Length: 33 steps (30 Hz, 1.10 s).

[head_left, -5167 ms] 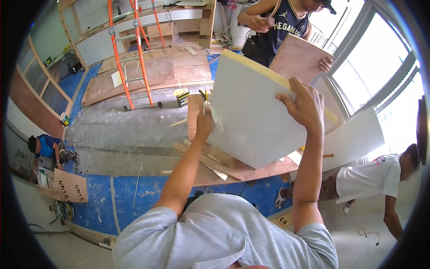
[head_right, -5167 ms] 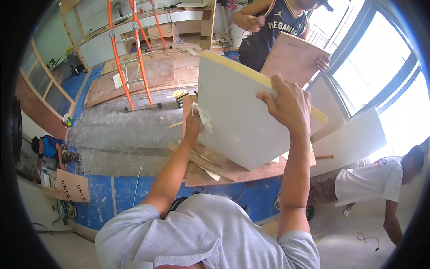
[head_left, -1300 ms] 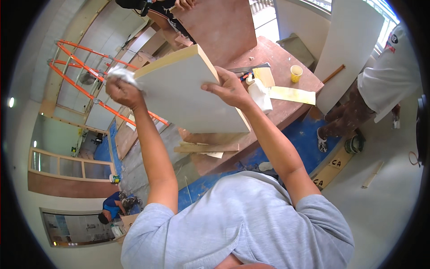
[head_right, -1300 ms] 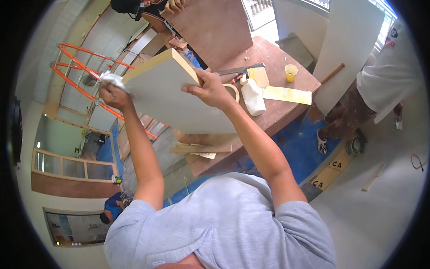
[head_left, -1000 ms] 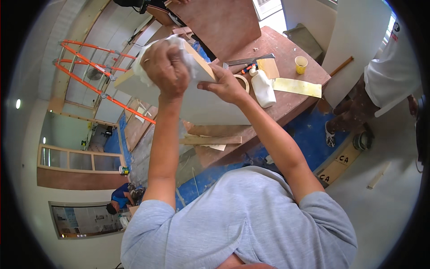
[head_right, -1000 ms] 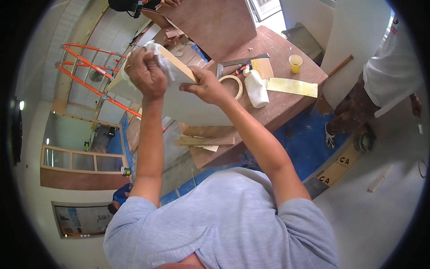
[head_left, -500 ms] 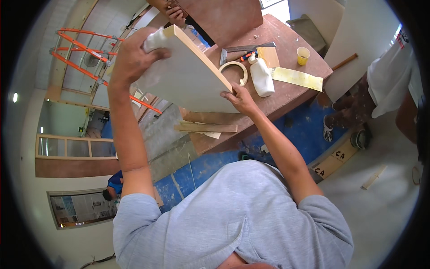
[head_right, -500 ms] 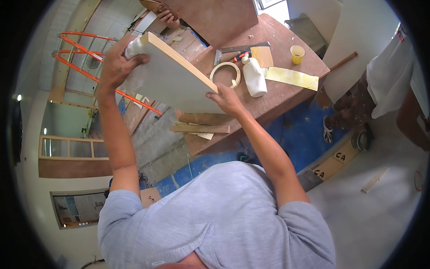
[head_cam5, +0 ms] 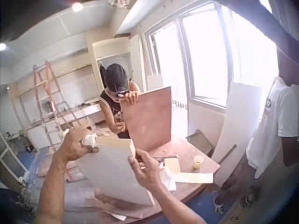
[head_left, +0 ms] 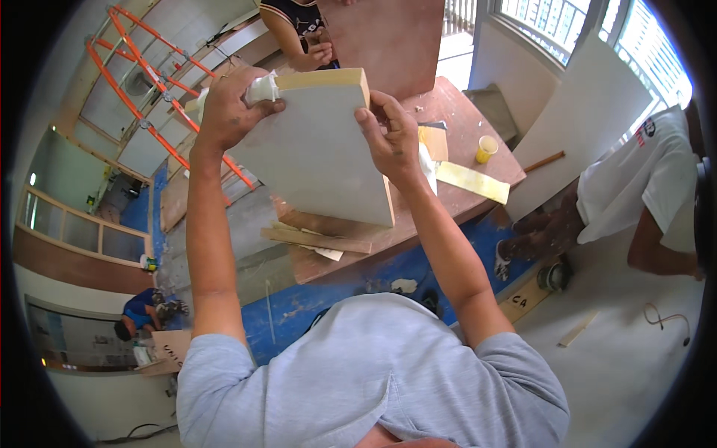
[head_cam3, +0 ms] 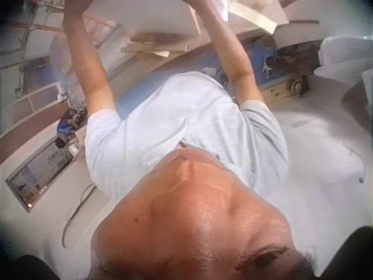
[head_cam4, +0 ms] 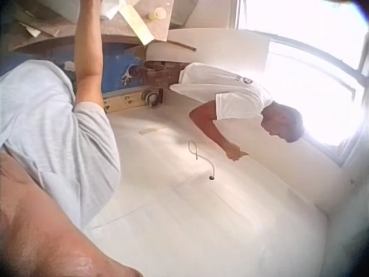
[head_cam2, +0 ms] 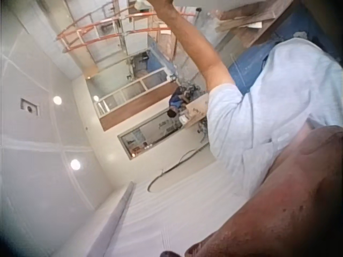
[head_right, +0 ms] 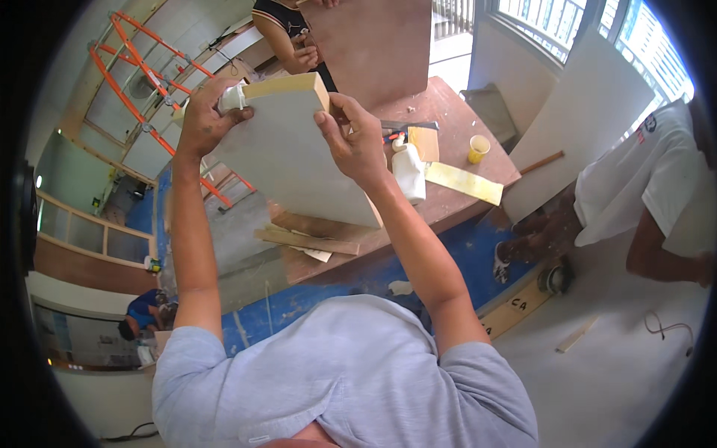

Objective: The person sands the edge of a wood panel using a sanding block and then wipes the sanded surface with a cloth.

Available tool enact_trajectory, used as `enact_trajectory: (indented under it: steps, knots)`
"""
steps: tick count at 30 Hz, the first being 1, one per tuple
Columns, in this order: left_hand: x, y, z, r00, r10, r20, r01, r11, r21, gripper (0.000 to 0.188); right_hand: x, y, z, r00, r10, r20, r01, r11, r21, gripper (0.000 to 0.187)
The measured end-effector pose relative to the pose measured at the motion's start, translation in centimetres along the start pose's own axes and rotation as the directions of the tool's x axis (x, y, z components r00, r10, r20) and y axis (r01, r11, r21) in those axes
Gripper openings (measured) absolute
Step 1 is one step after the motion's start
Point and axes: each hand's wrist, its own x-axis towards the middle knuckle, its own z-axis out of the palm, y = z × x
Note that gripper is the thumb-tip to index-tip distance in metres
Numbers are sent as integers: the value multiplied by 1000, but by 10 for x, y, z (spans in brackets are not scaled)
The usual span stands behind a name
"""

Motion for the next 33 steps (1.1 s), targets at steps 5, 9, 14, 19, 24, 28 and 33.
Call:
enact_trajectory:
  steps: [5,9,14,19,24,28,33]
  knots:
    - [-6,2,-4,991,104,-82,-93,988,127,59,-3,-2,9,995,93,-24,-94,995,-29,33]
    - [-12,-3,0,979,158,-128,-134,975,179,55,-16,1,13,995,79,-66,-84,993,-83,36]
    - [-18,-2,-4,980,151,-129,-133,982,136,55,-50,26,-2,990,129,-52,-139,942,-305,38]
    - [-18,-14,-4,975,202,-89,-195,977,88,56,-96,58,-23,961,272,-54,-273,892,-362,31]
    - [-21,-15,-14,982,188,3,-187,975,118,56,-137,66,-39,899,437,20,-392,825,-406,22]
    - [-25,-7,-29,986,156,50,-158,987,25,45,-163,86,-51,787,614,58,-525,717,-458,34]
    - [-39,-15,-49,983,122,135,-140,982,129,44,-192,116,-27,647,753,121,-586,593,-552,34]
